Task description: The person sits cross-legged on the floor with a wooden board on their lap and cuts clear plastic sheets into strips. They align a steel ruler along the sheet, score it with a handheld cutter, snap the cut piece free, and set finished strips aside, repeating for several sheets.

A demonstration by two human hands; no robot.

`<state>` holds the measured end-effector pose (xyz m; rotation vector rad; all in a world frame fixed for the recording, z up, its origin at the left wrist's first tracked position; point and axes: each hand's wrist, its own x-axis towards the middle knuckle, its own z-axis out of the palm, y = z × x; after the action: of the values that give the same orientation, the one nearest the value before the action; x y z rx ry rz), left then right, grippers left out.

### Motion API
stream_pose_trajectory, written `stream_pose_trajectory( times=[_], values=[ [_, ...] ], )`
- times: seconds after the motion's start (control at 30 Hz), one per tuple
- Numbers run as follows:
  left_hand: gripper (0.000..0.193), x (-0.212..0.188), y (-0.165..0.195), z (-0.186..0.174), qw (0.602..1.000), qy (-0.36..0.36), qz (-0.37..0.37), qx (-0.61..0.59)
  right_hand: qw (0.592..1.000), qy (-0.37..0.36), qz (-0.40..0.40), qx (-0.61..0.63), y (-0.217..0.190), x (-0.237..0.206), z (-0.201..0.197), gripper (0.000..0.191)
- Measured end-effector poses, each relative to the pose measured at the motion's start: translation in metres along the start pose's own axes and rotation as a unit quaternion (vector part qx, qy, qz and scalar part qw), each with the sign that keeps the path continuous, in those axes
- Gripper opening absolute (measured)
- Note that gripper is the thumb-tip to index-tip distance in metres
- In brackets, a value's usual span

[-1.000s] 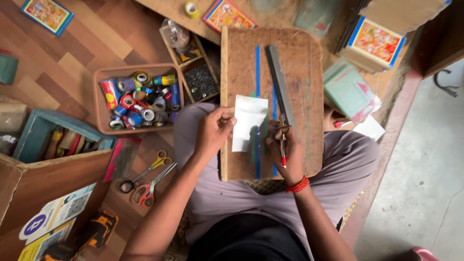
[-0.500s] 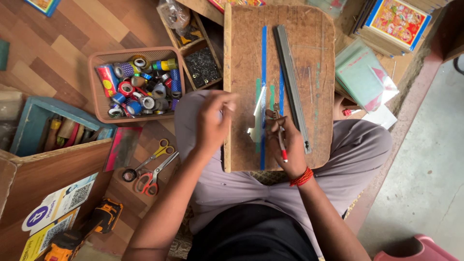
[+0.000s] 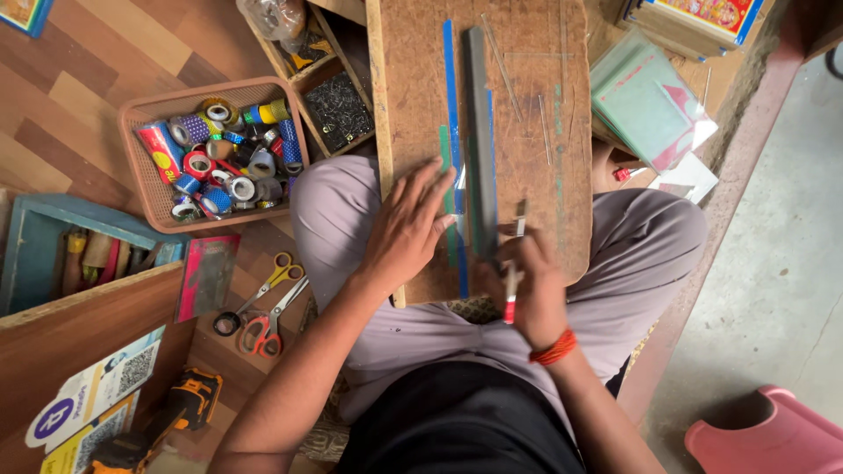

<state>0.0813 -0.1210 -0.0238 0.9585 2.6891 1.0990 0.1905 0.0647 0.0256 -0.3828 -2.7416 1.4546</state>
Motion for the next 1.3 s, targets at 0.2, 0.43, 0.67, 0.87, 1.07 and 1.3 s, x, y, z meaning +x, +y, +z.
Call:
stream_pose_trajectory(
  times=[0.2,0.43,0.67,0.87,1.07,1.3],
  values=[
    [0.103,0.006,0.014,0.002,0.998,-0.052,0.009,-0.029,0.995,0.031,-0.099,-0.005,0.010,-0.011,0.018,0.023],
    [0.116,0.008,0.014,0.003,0.995,-0.089,0.003,-0.048,0.992,-0.013,-0.121,-0.040,0.024,-0.015,0.015,0.034],
    [0.117,0.004,0.012,0.011,0.996,-0.087,0.002,-0.025,0.991,-0.005,-0.137,-0.010,0.027,-0.020,0.020,0.039],
    [0.123,0.002,0.004,0.022,0.997,-0.077,0.003,-0.026,0.995,0.032,-0.010,0.094,0.033,-0.026,-0.009,0.031],
    [0.125,0.001,0.001,0.027,0.997,-0.077,0.000,-0.018,0.994,0.033,-0.100,-0.013,0.024,-0.021,-0.014,0.024],
    [0.126,0.002,-0.008,0.031,0.997,-0.071,0.005,-0.016,0.988,0.034,-0.099,-0.109,0.012,-0.015,-0.004,0.017]
  ],
)
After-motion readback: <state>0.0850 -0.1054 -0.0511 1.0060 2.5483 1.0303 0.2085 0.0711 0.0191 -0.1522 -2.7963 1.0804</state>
